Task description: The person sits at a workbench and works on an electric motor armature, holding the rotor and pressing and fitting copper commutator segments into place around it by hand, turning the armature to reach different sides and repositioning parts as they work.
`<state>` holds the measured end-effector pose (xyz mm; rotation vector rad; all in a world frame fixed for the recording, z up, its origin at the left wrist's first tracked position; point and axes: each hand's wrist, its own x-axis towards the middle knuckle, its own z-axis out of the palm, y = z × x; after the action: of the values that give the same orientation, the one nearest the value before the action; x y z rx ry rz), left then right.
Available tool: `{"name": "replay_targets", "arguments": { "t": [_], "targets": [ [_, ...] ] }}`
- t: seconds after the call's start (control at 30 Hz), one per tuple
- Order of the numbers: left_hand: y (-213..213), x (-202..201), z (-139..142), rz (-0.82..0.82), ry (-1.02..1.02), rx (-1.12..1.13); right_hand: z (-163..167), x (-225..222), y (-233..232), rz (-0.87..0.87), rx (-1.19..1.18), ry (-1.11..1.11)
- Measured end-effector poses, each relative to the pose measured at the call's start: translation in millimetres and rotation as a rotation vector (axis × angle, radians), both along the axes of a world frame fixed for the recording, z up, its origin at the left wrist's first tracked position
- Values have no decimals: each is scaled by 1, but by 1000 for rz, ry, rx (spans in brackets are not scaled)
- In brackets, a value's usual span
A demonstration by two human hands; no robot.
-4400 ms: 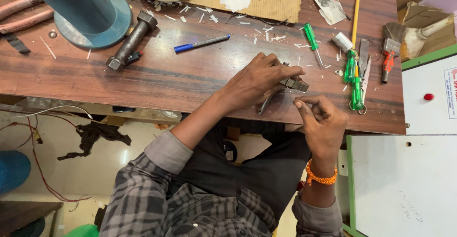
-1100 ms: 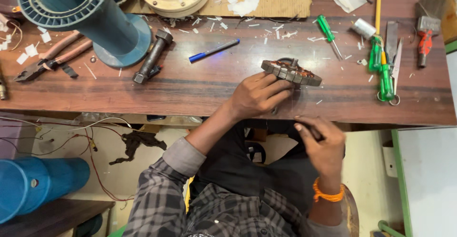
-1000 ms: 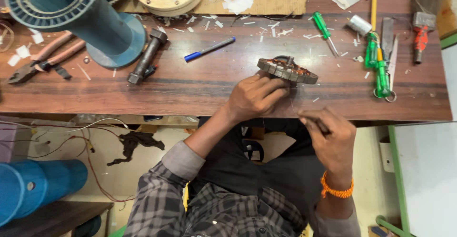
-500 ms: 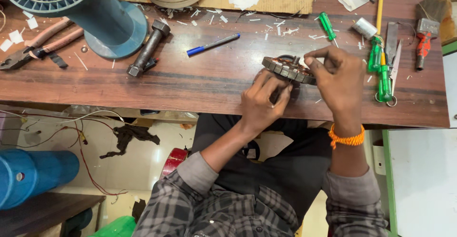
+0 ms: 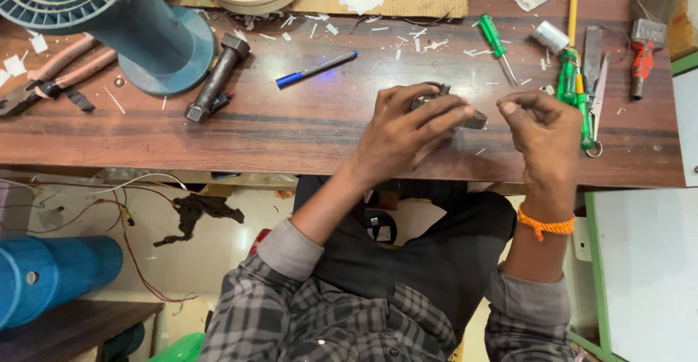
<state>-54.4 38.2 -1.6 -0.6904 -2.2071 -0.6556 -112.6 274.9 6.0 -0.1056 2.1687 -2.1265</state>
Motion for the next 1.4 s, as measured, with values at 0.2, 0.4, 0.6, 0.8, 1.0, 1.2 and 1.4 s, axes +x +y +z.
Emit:
{"name": "replay_targets", "arguments": {
  "t": [0.2,0.4,0.6,0.8,1.0,1.2,1.4],
  "targets": [
    [-14,-19,3,-181,-192,57,32,40,1,13,188,85],
    [-15,-18,-1,-196,-238,141,21,71,-31,83,646,391],
    [-26,-13,-4,-194,8,-135,0,84,-63,3,478,528],
    [-27,-2,-8,-68,218,-214,3,97,-63,-87,424,390],
    [-8,13,-14,9,-8,-26,23,93,-35,-51,669,407],
    [13,23,-14,28,-267,529,41,67,-36,24,684,730],
    [28,22,-25,125,-515,897,40,28,-55,48,725,785]
  ]
}}
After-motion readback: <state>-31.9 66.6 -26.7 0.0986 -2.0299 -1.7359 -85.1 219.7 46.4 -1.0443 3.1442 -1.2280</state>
